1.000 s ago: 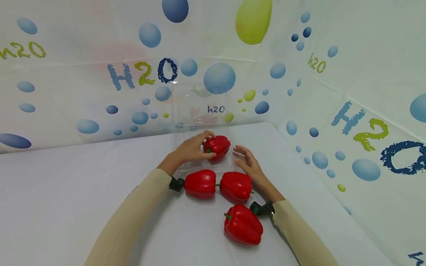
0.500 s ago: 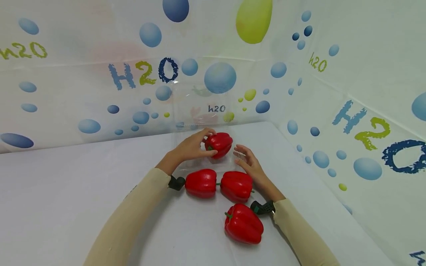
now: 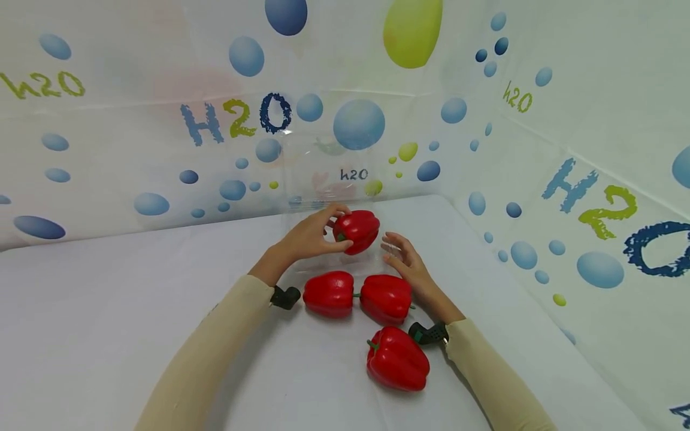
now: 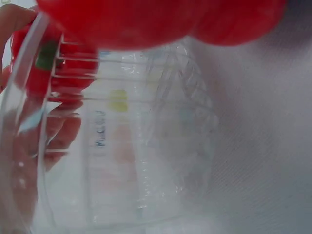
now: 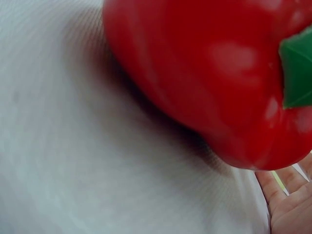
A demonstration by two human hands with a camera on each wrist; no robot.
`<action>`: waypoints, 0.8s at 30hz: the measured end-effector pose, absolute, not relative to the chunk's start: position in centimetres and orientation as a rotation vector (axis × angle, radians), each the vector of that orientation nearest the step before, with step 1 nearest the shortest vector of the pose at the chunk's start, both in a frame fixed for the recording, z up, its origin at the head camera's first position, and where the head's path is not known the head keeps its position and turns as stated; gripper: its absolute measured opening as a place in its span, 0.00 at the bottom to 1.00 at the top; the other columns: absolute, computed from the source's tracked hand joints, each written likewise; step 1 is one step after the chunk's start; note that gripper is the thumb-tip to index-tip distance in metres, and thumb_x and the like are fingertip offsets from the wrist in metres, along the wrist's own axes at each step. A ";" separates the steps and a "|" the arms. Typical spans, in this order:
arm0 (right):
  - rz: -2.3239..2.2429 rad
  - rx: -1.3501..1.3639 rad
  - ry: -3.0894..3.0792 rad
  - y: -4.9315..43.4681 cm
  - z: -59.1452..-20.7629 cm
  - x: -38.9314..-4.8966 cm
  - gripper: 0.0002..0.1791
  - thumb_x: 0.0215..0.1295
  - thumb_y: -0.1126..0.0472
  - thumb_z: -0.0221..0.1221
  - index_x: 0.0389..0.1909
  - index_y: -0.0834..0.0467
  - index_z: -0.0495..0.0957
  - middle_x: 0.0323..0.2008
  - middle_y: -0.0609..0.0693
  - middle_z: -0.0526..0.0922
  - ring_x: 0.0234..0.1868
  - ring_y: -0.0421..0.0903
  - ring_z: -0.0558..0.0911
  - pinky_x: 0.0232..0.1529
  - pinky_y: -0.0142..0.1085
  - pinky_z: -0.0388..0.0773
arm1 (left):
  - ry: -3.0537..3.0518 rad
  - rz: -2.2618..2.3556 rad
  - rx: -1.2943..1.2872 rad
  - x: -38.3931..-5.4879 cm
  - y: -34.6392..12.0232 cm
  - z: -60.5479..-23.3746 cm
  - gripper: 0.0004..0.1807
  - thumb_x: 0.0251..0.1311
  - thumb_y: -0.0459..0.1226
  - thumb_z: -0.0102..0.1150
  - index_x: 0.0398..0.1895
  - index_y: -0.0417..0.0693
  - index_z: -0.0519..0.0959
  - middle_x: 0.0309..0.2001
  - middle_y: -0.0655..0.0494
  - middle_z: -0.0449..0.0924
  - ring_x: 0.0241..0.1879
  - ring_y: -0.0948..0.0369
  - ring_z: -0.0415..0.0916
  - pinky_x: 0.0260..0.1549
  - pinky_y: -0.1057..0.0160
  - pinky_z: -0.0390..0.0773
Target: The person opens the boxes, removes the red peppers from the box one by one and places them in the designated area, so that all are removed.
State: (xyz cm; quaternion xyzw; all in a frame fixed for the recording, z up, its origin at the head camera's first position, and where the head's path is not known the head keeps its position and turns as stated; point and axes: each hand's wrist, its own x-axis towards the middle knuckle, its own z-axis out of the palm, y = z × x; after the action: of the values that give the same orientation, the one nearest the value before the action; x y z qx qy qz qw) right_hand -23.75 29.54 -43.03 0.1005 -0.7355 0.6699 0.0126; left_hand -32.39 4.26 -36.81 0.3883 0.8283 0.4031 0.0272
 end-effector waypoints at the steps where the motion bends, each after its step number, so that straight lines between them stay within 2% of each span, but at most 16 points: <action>1: 2.087 0.316 -2.293 29.5 -43.0 -23.8 0.34 0.70 0.62 0.54 0.73 0.60 0.53 0.72 0.61 0.59 0.72 0.57 0.62 0.67 0.53 0.63 | 2.559 1.253 1.206 -32.3 4.2 -36.8 0.38 0.50 0.44 0.72 0.63 0.53 0.64 0.60 0.48 0.73 0.55 0.51 0.73 0.49 0.47 0.80; 7: 2.089 0.319 -2.294 29.5 -43.2 -23.7 0.34 0.70 0.63 0.54 0.73 0.61 0.52 0.72 0.61 0.58 0.72 0.57 0.62 0.66 0.53 0.63 | 2.568 1.283 1.250 -31.5 3.8 -36.9 0.37 0.50 0.43 0.72 0.63 0.53 0.64 0.59 0.49 0.73 0.55 0.52 0.74 0.47 0.49 0.81; 15: 2.104 0.302 -2.293 29.6 -43.2 -23.5 0.34 0.70 0.62 0.55 0.73 0.58 0.54 0.72 0.61 0.58 0.72 0.57 0.62 0.67 0.52 0.63 | 2.637 1.331 1.307 -30.6 3.7 -37.2 0.38 0.49 0.43 0.72 0.64 0.53 0.65 0.59 0.52 0.73 0.53 0.54 0.74 0.44 0.49 0.82; 24: 2.064 0.307 -2.313 29.6 -43.0 -23.6 0.34 0.70 0.61 0.55 0.73 0.58 0.54 0.72 0.61 0.58 0.71 0.57 0.63 0.66 0.52 0.64 | 2.653 1.343 1.300 -29.8 3.2 -37.0 0.39 0.49 0.43 0.73 0.64 0.52 0.65 0.59 0.51 0.73 0.54 0.53 0.74 0.45 0.49 0.81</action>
State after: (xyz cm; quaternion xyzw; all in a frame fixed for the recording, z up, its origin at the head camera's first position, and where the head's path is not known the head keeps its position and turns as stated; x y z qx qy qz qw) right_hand -23.61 29.61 -42.97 0.0987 -0.7424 0.6625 0.0134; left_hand -29.79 3.23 -37.02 0.4000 0.8164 0.4133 -0.0519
